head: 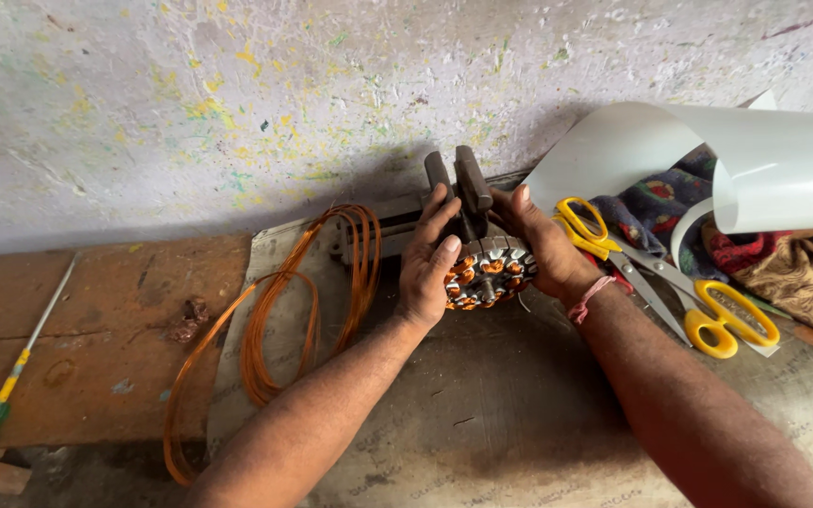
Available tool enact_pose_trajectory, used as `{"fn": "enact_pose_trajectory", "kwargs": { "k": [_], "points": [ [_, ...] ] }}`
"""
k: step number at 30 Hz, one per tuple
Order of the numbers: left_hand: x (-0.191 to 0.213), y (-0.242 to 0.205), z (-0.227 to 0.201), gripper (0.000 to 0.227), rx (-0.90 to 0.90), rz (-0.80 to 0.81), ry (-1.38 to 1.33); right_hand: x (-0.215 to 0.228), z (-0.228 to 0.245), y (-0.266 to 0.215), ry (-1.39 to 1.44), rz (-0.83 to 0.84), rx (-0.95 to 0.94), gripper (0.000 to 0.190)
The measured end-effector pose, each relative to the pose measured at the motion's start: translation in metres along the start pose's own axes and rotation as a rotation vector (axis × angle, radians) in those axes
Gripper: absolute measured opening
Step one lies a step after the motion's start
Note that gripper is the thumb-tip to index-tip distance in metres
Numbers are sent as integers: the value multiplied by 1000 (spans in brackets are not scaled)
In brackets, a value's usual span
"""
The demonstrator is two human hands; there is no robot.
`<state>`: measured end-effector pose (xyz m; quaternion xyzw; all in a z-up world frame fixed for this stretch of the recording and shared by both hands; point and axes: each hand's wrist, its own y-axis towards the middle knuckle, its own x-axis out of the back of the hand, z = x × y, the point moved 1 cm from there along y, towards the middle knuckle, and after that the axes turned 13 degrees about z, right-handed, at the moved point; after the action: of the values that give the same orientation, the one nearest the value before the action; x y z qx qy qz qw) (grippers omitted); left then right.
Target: The person winds copper wire around a laminated metal core held in a bench vise. They repeatedly pull wire from a coil, wrap it around the core, and adjust the turns with both hands. The work continues with consistent hand movements and no visible completion of the winding task.
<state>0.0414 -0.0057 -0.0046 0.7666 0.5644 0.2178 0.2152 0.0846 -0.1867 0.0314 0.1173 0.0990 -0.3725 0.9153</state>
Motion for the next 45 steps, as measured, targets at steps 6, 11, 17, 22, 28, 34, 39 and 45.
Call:
{"fn": "enact_pose_trajectory", "kwargs": {
  "k": [6, 11, 17, 22, 28, 34, 39, 45],
  "points": [
    [7, -8, -6, 46, -175, -191, 555, 8, -4, -3, -87, -23, 90, 99],
    [-1, -10, -21, 41, -321, -33, 708, 11, -7, -8, -71, -107, 92, 98],
    [-9, -11, -36, 34, -256, -40, 757, 14, -13, -6, -10, -102, 115, 94],
    [-9, -12, -23, 28, -161, -50, 617, 19, -19, -3, 17, -89, 149, 91],
    [-8, -12, -10, 33, -45, -29, 260, 24, -25, -1, 9, -101, 168, 88],
    [2, -8, -11, 32, 68, 55, 30, 18, -23, -1, 17, -86, 186, 87],
    [8, -4, -14, 27, 198, 149, -143, 9, -17, -4, 61, -66, 175, 86],
    [11, 1, -15, 25, 204, 197, -143, 9, -18, -3, 59, -111, 164, 87]
  ]
}}
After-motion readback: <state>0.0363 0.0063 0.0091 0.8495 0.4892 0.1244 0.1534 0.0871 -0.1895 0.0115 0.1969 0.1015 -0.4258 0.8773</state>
